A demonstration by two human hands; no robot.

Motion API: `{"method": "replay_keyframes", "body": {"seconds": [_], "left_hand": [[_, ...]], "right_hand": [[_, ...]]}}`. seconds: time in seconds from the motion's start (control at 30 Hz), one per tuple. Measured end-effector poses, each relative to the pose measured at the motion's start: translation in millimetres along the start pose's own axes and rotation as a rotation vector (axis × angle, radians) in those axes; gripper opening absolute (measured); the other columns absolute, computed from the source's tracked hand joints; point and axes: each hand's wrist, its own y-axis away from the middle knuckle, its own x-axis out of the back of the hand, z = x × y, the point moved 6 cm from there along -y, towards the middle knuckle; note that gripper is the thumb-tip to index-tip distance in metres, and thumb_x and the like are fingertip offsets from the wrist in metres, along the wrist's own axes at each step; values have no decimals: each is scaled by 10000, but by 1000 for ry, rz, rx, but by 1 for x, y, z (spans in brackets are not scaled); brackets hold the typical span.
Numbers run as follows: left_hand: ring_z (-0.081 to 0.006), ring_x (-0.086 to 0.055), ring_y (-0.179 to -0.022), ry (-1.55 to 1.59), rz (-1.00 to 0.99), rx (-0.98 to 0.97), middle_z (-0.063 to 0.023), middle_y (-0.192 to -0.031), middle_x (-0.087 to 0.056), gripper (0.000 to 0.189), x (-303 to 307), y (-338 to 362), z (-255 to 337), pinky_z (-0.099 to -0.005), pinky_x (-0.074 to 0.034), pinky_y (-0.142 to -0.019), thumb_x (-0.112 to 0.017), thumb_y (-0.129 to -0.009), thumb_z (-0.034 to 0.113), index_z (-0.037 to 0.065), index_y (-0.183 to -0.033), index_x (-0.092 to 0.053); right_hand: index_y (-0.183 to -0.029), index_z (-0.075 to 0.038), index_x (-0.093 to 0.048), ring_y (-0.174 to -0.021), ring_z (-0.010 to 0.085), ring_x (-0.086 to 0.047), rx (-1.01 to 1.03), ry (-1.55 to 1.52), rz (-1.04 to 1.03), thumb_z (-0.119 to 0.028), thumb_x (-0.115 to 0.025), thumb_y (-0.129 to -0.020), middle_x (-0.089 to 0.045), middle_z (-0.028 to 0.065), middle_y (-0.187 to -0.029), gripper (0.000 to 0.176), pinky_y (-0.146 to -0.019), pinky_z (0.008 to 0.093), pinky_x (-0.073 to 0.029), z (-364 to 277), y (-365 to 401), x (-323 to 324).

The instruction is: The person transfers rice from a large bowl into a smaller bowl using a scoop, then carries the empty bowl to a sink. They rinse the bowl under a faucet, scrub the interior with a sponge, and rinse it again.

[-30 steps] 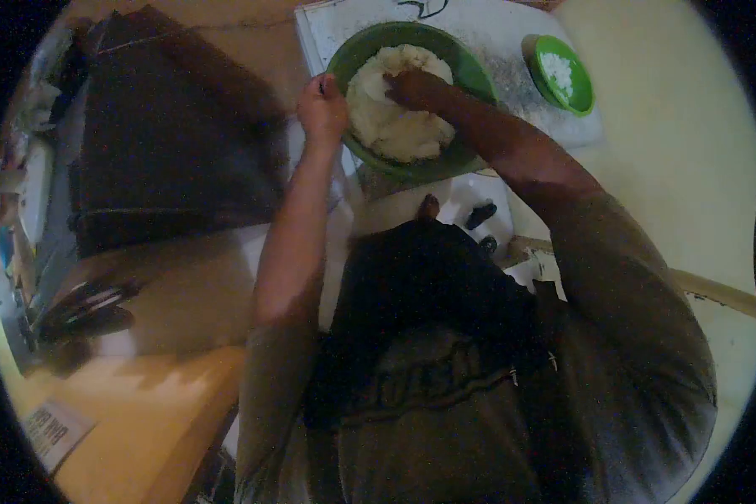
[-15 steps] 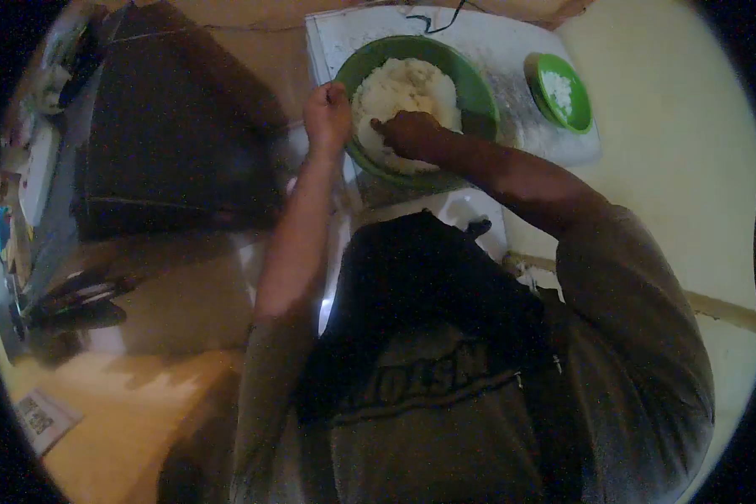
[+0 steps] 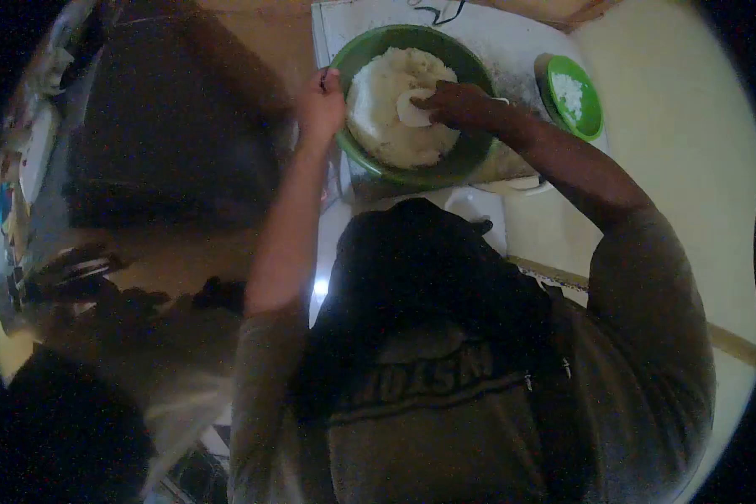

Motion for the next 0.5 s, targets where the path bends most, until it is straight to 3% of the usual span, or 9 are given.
{"method": "replay_keyframes", "body": {"seconds": [0.1, 0.17, 0.2, 0.27, 0.3, 0.33, 0.37, 0.43, 0.5], "left_hand": [[-368, -629, -820, -124, 22, -38, -192, -901, -662, 287, -6, -3, 6, -438, -485, -752, -520, -909, 270, 29, -982, -657], [-337, -634, -815, -563, 287, -463, -163, -880, -665, 224, 12, 5, 42, -439, -487, -760, -576, -854, 252, 64, -923, -677], [-337, -634, -815, -577, 279, -463, -163, -880, -665, 224, 19, 6, 49, -439, -487, -760, -576, -854, 252, 64, -923, -677], [-309, -642, -813, -896, 149, -629, -128, -845, -668, 175, 6, 21, 77, -417, -500, -768, -622, -756, 215, 83, -852, -685], [-309, -642, -813, -920, 150, -618, -128, -845, -668, 175, 4, 24, 80, -417, -500, -768, -622, -756, 215, 83, -852, -685], [-300, -646, -806, -988, -60, -645, -120, -830, -666, 176, -10, 31, 77, -410, -506, -758, -621, -724, 211, 81, -824, -686], [-290, -649, -798, -1047, -277, -662, -112, -815, -664, 178, -22, 40, 74, -404, -513, -747, -620, -692, 207, 78, -796, -687], [-284, -653, -797, -1077, -373, -570, -109, -819, -668, 167, -42, 43, 75, -403, -520, -737, -599, -711, 198, 79, -786, -689], [-279, -656, -795, -1108, -478, -479, -107, -823, -671, 164, -61, 45, 63, -402, -528, -726, -578, -730, 189, 79, -775, -690]], "right_hand": [[-1342, -299, -473, -927, 316, -609, -42, 73, 98, -288, -583, -856, -587, 166, -1088, 498, -786, 417, -520, 9, -17, -20], [-1337, -299, -482, -917, 315, -610, -14, 23, 63, -273, -585, -853, -582, 173, -1061, 495, -780, 424, -524, 3, -22, 8], [-1333, -298, -492, -907, 315, -610, -7, -9, 10, -258, -587, -850, -577, 179, -1035, 493, -773, 431, -527, 2, -24, 15], [-1327, -285, -504, -907, 317, -608, -24, -55, 5, -232, -590, -844, -572, 183, -1038, 493, -784, 429, -521, 16, -20, 9], [-1321, -272, -516, -908, 319, -605, -42, -92, -6, -205, -592, -838, -567, 186, -1041, 494, -794, 428, -514, 20, -18, 10], [-1321, -272, -516, -908, 319, -605, -16, -108, -2, -205, -592, -838, -567, 186, -1041, 494, -794, 428, -514, 23, -11, 10], [-1313, -258, -523, -912, 327, -616, -37, -195, 93, -147, -581, -829, -593, 189, -1013, 500, -768, 437, -524, 32, 0, 17], [-1304, -244, -529, -917, 336, -626, -57, -265, 190, -88, -569, -821, -620, 192, -985, 510, -742, 446, -533, 53, 14, 27], [-1334, -207, -502, -863, 365, -621, 63, -394, 442, -71, -589, -801, -613, 225, -902, 557, -784, 459, -512, 59, 34, 45]]}}
